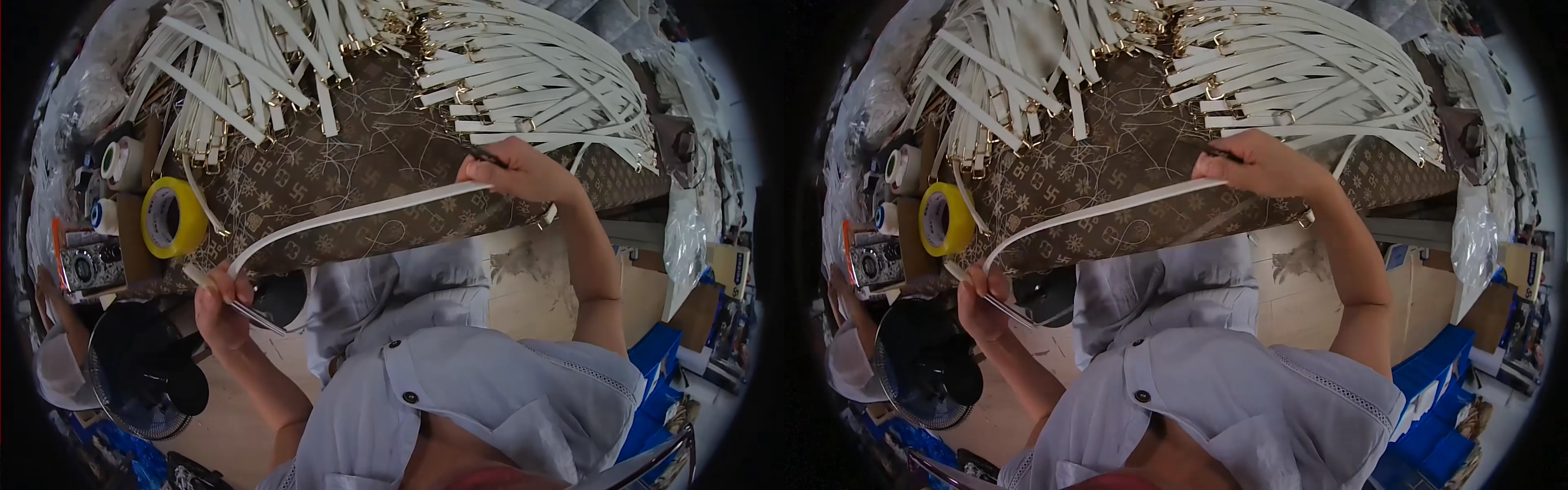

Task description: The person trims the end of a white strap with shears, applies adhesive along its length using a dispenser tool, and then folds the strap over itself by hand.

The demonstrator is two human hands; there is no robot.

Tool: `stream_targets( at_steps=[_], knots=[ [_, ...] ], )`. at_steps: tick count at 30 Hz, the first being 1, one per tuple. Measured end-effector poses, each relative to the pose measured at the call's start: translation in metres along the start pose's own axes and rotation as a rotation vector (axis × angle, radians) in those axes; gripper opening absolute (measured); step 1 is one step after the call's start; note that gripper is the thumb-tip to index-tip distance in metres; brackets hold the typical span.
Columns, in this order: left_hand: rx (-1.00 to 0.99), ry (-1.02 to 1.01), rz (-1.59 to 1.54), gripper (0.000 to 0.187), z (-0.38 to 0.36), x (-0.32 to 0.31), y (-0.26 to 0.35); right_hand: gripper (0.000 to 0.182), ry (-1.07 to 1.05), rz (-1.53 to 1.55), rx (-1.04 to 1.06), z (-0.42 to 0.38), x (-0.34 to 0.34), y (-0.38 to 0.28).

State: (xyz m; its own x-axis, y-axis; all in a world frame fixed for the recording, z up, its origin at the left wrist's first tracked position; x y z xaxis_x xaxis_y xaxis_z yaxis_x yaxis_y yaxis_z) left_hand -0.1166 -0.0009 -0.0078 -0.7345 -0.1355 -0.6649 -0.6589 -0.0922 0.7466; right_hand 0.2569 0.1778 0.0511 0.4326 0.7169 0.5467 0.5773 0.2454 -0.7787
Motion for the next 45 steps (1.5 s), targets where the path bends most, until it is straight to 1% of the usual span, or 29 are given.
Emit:
stream_targets(
  at_steps=[1, 2, 5, 6, 7, 9, 10, 12, 13, 14, 16, 17, 19, 20, 21, 23, 24, 26, 27, 29, 31, 33, 35, 36, 38, 39, 42, 43, 45],
  knots=[
    [-0.024, 0.017, 0.092, 0.038, 0.001, -0.001, 0.004, 0.036, 0.026, 0.025, -0.084, -0.005, 0.014, 0.004],
    [-0.022, -0.004, 0.089, 0.038, 0.0, 0.001, 0.003, 0.034, 0.088, 0.041, -0.06, -0.009, 0.022, 0.012],
    [0.045, -0.037, 0.174, 0.038, -0.001, 0.008, -0.008, 0.03, 0.142, 0.006, -0.091, -0.017, 0.035, 0.038],
    [0.048, -0.055, 0.168, 0.038, 0.001, 0.001, -0.012, 0.026, 0.162, 0.032, -0.181, -0.02, 0.04, 0.041],
    [0.05, -0.072, 0.168, 0.039, 0.002, -0.009, -0.016, 0.026, 0.178, 0.027, -0.186, -0.022, 0.046, 0.041],
    [0.087, -0.112, 0.216, 0.04, 0.005, -0.02, -0.022, 0.025, 0.368, -0.01, -0.139, -0.025, 0.064, 0.039],
    [0.081, -0.137, 0.215, 0.04, 0.006, -0.027, -0.025, 0.025, 0.393, -0.016, -0.138, -0.026, 0.07, 0.036],
    [0.083, -0.157, 0.237, 0.038, 0.01, -0.044, -0.03, 0.026, 0.642, -0.112, 0.024, -0.035, 0.093, 0.016],
    [0.132, -0.218, 0.304, 0.037, 0.014, -0.057, -0.03, 0.027, 0.763, -0.162, 0.109, -0.041, 0.106, 0.005],
    [0.123, -0.237, 0.307, 0.037, 0.017, -0.067, -0.03, 0.022, 0.789, -0.301, 0.163, -0.05, 0.125, -0.006],
    [0.191, -0.224, 0.425, 0.036, 0.022, -0.078, -0.035, 0.022, 0.966, -0.53, 0.292, -0.058, 0.171, 0.002],
    [0.181, -0.274, 0.453, 0.035, 0.027, -0.082, -0.035, 0.016, 1.097, -0.748, 0.527, -0.063, 0.194, 0.003],
    [0.152, -0.288, 0.461, 0.033, 0.039, -0.096, -0.036, 0.014, 1.225, -1.188, 0.19, -0.075, 0.239, 0.016],
    [0.141, -0.289, 0.465, 0.032, 0.045, -0.105, -0.036, 0.016, 1.249, -1.305, 0.128, -0.081, 0.264, 0.028],
    [0.124, -0.294, 0.471, 0.032, 0.052, -0.114, -0.035, 0.016, 1.267, -1.306, 0.138, -0.088, 0.285, 0.041],
    [0.057, -0.289, 0.502, 0.03, 0.065, -0.134, -0.031, 0.018, 1.405, -1.506, 0.031, -0.103, 0.315, 0.066],
    [0.071, -0.285, 0.512, 0.031, 0.067, -0.143, -0.03, 0.018, 1.42, -1.501, 0.038, -0.109, 0.324, 0.08],
    [0.05, -0.33, 0.532, 0.031, 0.069, -0.148, -0.033, 0.022, 1.347, -1.448, -0.408, -0.114, 0.342, 0.112],
    [0.036, -0.373, 0.543, 0.031, 0.069, -0.15, -0.036, 0.022, 1.354, -1.449, -0.401, -0.108, 0.334, 0.111],
    [0.063, -0.374, 0.525, 0.03, 0.065, -0.148, -0.041, 0.027, 1.388, -1.238, -0.358, -0.094, 0.299, 0.109],
    [0.096, -0.366, 0.51, 0.03, 0.058, -0.142, -0.045, 0.029, 1.322, -0.935, -0.189, -0.067, 0.258, 0.105],
    [0.123, -0.361, 0.476, 0.028, 0.051, -0.138, -0.048, 0.033, 1.026, -0.877, -0.019, -0.025, 0.208, 0.12],
    [0.118, -0.361, 0.472, 0.027, 0.044, -0.136, -0.047, 0.037, 0.863, -0.978, 0.017, -0.005, 0.146, 0.085],
    [0.114, -0.364, 0.468, 0.026, 0.041, -0.135, -0.046, 0.037, 0.863, -0.976, 0.026, -0.002, 0.14, 0.085],
    [0.116, -0.352, 0.469, 0.026, 0.032, -0.132, -0.042, 0.044, 0.829, -0.904, -0.085, 0.004, 0.128, 0.098],
    [0.118, -0.35, 0.46, 0.026, 0.03, -0.131, -0.04, 0.043, 0.906, -0.859, -0.026, -0.002, 0.127, 0.098],
    [0.137, -0.345, 0.438, 0.026, 0.024, -0.119, -0.042, 0.042, 0.996, -0.88, 0.063, -0.012, 0.123, 0.116],
    [0.137, -0.342, 0.429, 0.026, 0.023, -0.118, -0.043, 0.042, 0.989, -0.887, 0.063, -0.016, 0.121, 0.119],
    [0.162, -0.353, 0.421, 0.026, 0.023, -0.119, -0.045, 0.041, 1.074, -0.846, -0.01, -0.024, 0.114, 0.118]
  ],
)
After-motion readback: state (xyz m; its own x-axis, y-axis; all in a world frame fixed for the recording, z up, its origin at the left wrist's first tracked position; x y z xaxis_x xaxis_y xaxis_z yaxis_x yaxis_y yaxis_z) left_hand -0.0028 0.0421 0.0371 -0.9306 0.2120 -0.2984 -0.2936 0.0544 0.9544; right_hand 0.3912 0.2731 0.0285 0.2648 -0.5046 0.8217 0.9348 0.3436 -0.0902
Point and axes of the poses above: each hand's wrist, its own z-axis towards the middle knuckle, its own x-axis out of the back of the hand, y = z × x, the point moved 4 cm from there along z, towards the middle knuckle, and after that the axes turned 7 degrees about -z, right-handed, at the moved point
